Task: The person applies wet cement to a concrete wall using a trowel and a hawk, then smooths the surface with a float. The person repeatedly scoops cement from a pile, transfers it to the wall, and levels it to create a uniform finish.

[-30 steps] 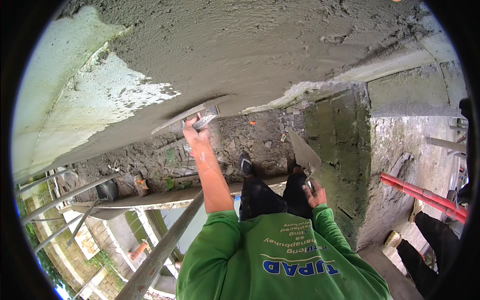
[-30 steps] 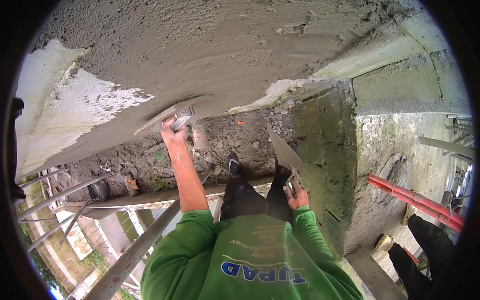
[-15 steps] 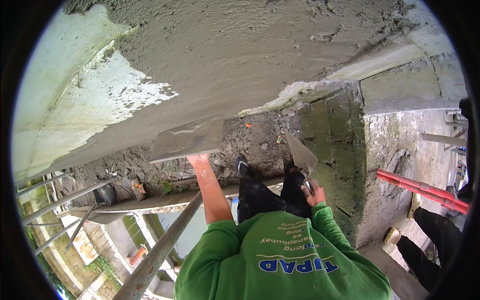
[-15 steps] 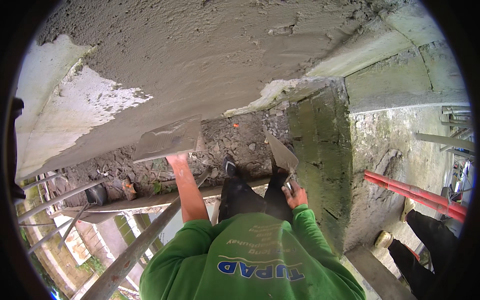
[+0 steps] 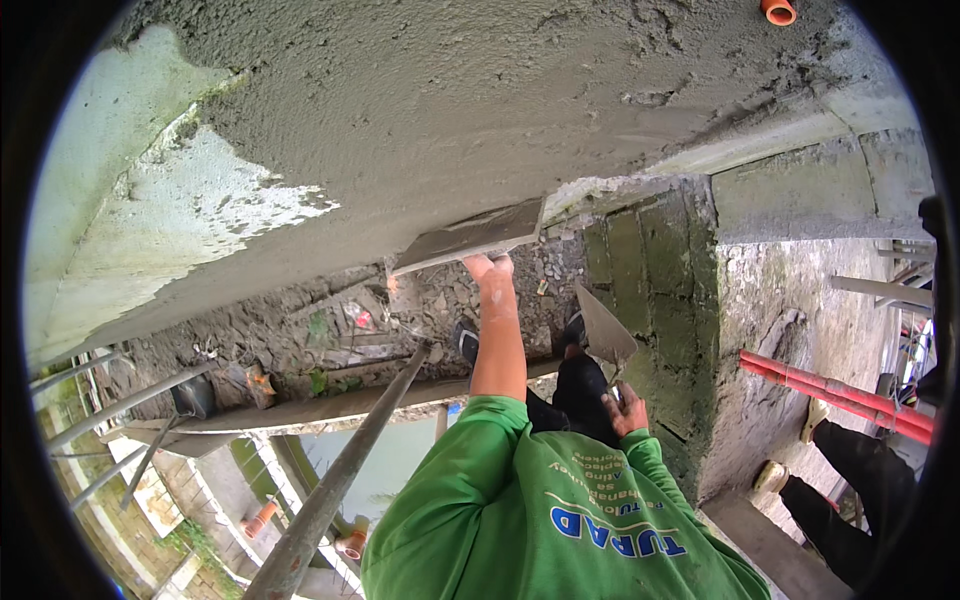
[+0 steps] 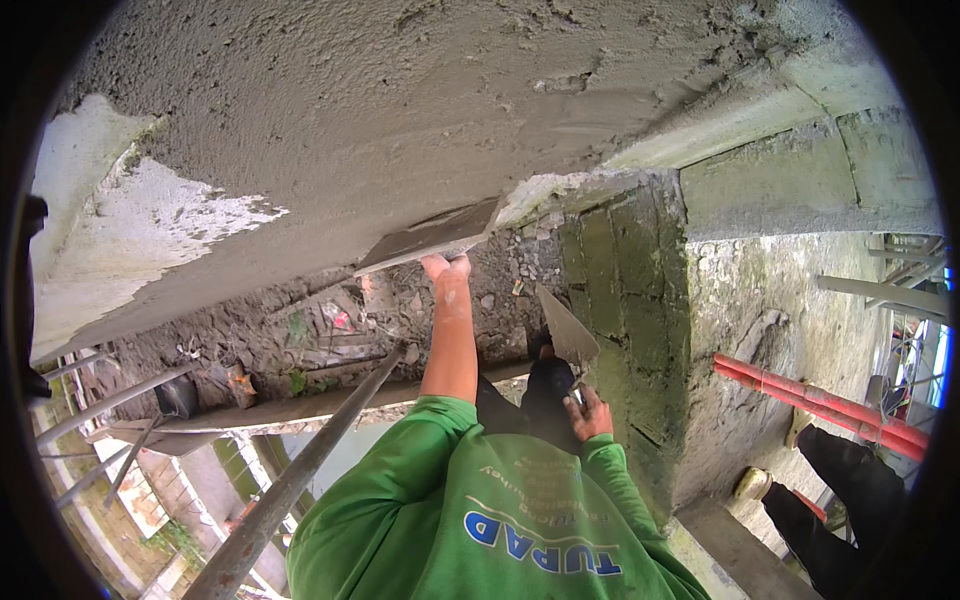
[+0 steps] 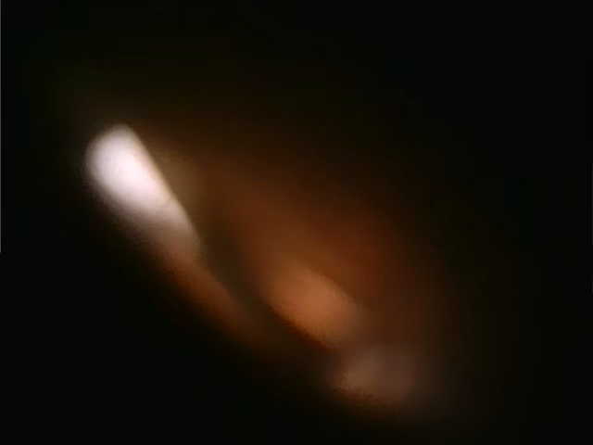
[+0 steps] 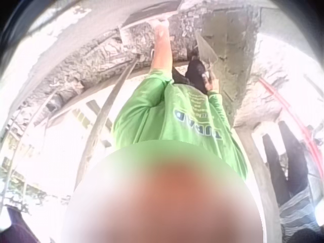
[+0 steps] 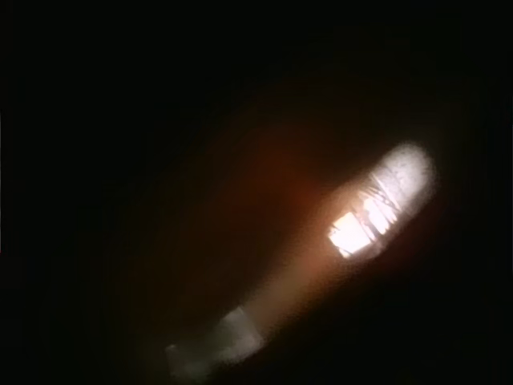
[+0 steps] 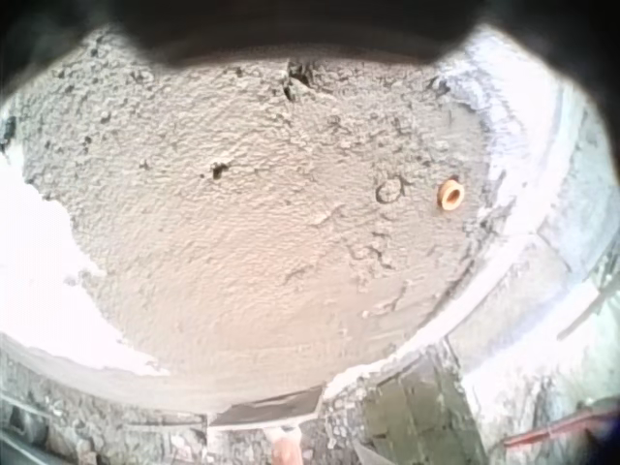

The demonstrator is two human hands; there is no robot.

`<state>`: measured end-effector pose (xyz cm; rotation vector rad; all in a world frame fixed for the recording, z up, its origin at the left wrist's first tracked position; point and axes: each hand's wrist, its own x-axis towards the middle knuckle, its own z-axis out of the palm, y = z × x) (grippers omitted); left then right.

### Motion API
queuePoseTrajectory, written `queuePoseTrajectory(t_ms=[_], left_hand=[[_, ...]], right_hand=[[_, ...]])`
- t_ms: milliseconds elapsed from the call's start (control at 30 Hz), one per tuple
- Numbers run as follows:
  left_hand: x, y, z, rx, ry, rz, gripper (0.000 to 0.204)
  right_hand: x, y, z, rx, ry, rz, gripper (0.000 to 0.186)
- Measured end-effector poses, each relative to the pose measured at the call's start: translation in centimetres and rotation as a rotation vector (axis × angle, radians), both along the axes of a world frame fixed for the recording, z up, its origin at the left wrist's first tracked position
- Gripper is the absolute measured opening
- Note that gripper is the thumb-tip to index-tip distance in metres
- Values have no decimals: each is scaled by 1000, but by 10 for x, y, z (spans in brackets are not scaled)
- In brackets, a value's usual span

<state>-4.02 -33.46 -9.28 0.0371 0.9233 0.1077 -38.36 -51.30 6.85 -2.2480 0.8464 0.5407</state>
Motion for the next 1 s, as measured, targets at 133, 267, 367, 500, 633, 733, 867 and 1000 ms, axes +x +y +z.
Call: queuePoseTrajectory(t_ms=[133,267,367,500,633,733,867,1000], left_hand=[[9,35,38,15,74,17,45],[7,75,74,192,-9,3,49],[11,117,117,295,-58,-4,35],[7,187,162,369,-149,40,30],[3,259,220,421,-350,140,33],[-31,283,246,507,-435,53,38],[-69,300,216,512,-493,-46,38],[-119,237,155,360,-451,-228,38]], right_hand=[[2,3,-12,-35,-139,29,40],[12,8,-23,-19,-190,22,41],[31,18,-11,29,-95,32,41],[37,18,-26,52,-106,102,44],[34,17,-46,59,-136,136,46],[41,19,-34,85,-115,143,47],[39,8,-32,89,-150,140,50],[45,0,8,80,-240,180,50]])
